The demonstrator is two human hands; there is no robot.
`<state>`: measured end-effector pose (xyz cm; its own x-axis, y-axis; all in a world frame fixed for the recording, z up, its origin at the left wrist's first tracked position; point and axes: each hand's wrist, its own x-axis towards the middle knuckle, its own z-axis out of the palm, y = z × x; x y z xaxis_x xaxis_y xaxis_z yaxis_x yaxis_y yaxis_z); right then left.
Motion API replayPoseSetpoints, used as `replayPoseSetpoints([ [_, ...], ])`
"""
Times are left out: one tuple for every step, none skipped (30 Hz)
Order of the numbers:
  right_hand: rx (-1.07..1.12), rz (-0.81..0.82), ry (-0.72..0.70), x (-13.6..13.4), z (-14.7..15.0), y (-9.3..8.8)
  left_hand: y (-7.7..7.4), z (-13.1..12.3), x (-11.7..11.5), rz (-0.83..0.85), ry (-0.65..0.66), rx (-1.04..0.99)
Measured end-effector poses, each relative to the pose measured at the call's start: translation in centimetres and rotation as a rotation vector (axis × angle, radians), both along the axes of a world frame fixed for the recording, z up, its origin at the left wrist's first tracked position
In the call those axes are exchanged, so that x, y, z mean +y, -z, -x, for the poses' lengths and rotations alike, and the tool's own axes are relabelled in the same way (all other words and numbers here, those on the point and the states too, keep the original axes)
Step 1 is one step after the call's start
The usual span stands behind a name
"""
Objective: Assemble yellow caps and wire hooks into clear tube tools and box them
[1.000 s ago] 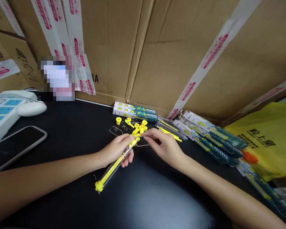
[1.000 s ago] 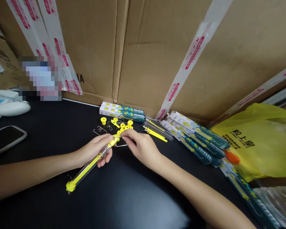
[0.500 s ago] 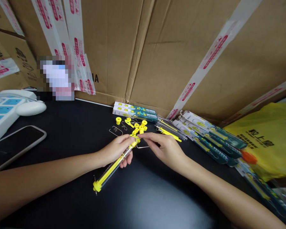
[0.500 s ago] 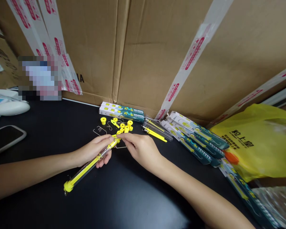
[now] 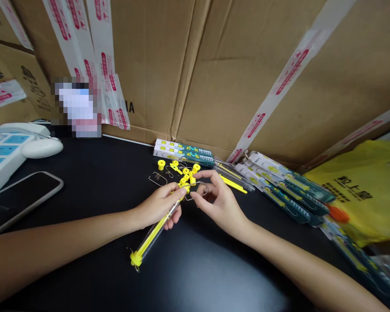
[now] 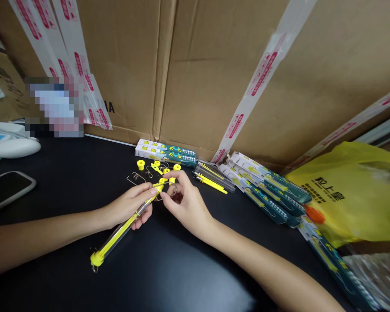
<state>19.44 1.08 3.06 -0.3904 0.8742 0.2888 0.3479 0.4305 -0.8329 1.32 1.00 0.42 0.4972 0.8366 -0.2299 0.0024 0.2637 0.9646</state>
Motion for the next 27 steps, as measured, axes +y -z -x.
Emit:
replayPoseSetpoints([
  [0.119, 0.092, -0.018, 0.0, 0.3, 0.5, 0.1, 0.0, 0.0, -0.003, -0.004, -0.023],
  [0.217, 0.180, -0.038, 0.0, 0.7, 0.9, 0.1, -0.1, 0.0, -0.007, -0.005, -0.047],
  [0.287, 0.262, -0.057, 0.0, 1.0, 1.4, 0.1, -0.1, 0.1, -0.014, -0.010, -0.072],
  [0.335, 0.329, -0.078, 0.1, 1.3, 1.7, 0.0, -0.2, 0.1, -0.022, -0.017, -0.095],
  [0.367, 0.380, -0.096, 0.1, 1.6, 2.0, 0.0, -0.2, 0.1, -0.028, -0.027, -0.117],
  [0.389, 0.414, -0.111, 0.1, 1.8, 2.2, -0.1, -0.3, 0.1, -0.031, -0.037, -0.137],
  [0.407, 0.429, -0.122, 0.1, 2.0, 2.3, -0.2, -0.3, 0.1, -0.030, -0.042, -0.153],
  [0.422, 0.434, -0.126, 0.1, 2.1, 2.3, -0.2, -0.3, 0.0, -0.027, -0.045, -0.164],
  [0.436, 0.432, -0.124, 0.1, 2.1, 2.3, -0.3, -0.4, 0.0, -0.021, -0.044, -0.172],
  [0.446, 0.428, -0.121, 0.1, 2.1, 2.3, -0.3, -0.4, 0.0, -0.015, -0.043, -0.178],
  [0.452, 0.424, -0.117, 0.1, 2.1, 2.3, -0.2, -0.4, -0.1, -0.010, -0.047, -0.183],
  [0.455, 0.418, -0.112, 0.1, 2.1, 2.4, -0.2, -0.5, -0.1, -0.006, -0.054, -0.188],
  [0.457, 0.409, -0.109, 0.1, 2.1, 2.4, -0.1, -0.6, -0.1, -0.001, -0.063, -0.196],
  [0.459, 0.394, -0.107, 0.1, 2.1, 2.5, -0.1, -0.6, -0.2, 0.005, -0.074, -0.206],
  [0.463, 0.376, -0.103, 0.1, 2.1, 2.7, -0.1, -0.7, -0.2, 0.012, -0.085, -0.216],
  [0.468, 0.358, -0.098, 0.1, 2.1, 2.8, 0.0, -0.8, -0.3, 0.021, -0.098, -0.227],
  [0.474, 0.344, -0.094, 0.1, 2.1, 2.9, -0.1, -0.8, -0.3, 0.031, -0.110, -0.236],
  [0.478, 0.337, -0.093, 0.2, 2.1, 3.0, -0.1, -0.9, -0.4, 0.042, -0.121, -0.246],
  [0.478, 0.335, -0.094, 0.2, 2.1, 3.0, -0.2, -0.9, -0.4, 0.055, -0.126, -0.254],
  [0.476, 0.336, -0.100, 0.2, 2.1, 3.0, -0.3, -0.9, -0.4, 0.071, -0.125, -0.261],
  [0.472, 0.339, -0.109, 0.2, 2.1, 3.0, -0.4, -0.9, -0.4, 0.091, -0.119, -0.268],
  [0.468, 0.339, -0.116, 0.2, 2.1, 2.9, -0.5, -0.9, -0.4, 0.112, -0.107, -0.276],
  [0.462, 0.339, -0.119, 0.2, 2.0, 2.8, -0.5, -0.9, -0.4, 0.132, -0.091, -0.283],
  [0.456, 0.336, -0.123, 0.2, 2.0, 2.7, -0.6, -0.8, -0.4, 0.149, -0.075, -0.292],
  [0.452, 0.333, -0.126, 0.2, 1.9, 2.6, -0.5, -0.8, -0.3, 0.161, -0.057, -0.301],
  [0.448, 0.331, -0.129, 0.2, 1.9, 2.6, -0.5, -0.7, -0.3, 0.168, -0.039, -0.310],
  [0.445, 0.329, -0.130, 0.2, 1.8, 2.5, -0.4, -0.7, -0.3, 0.170, -0.025, -0.318],
])
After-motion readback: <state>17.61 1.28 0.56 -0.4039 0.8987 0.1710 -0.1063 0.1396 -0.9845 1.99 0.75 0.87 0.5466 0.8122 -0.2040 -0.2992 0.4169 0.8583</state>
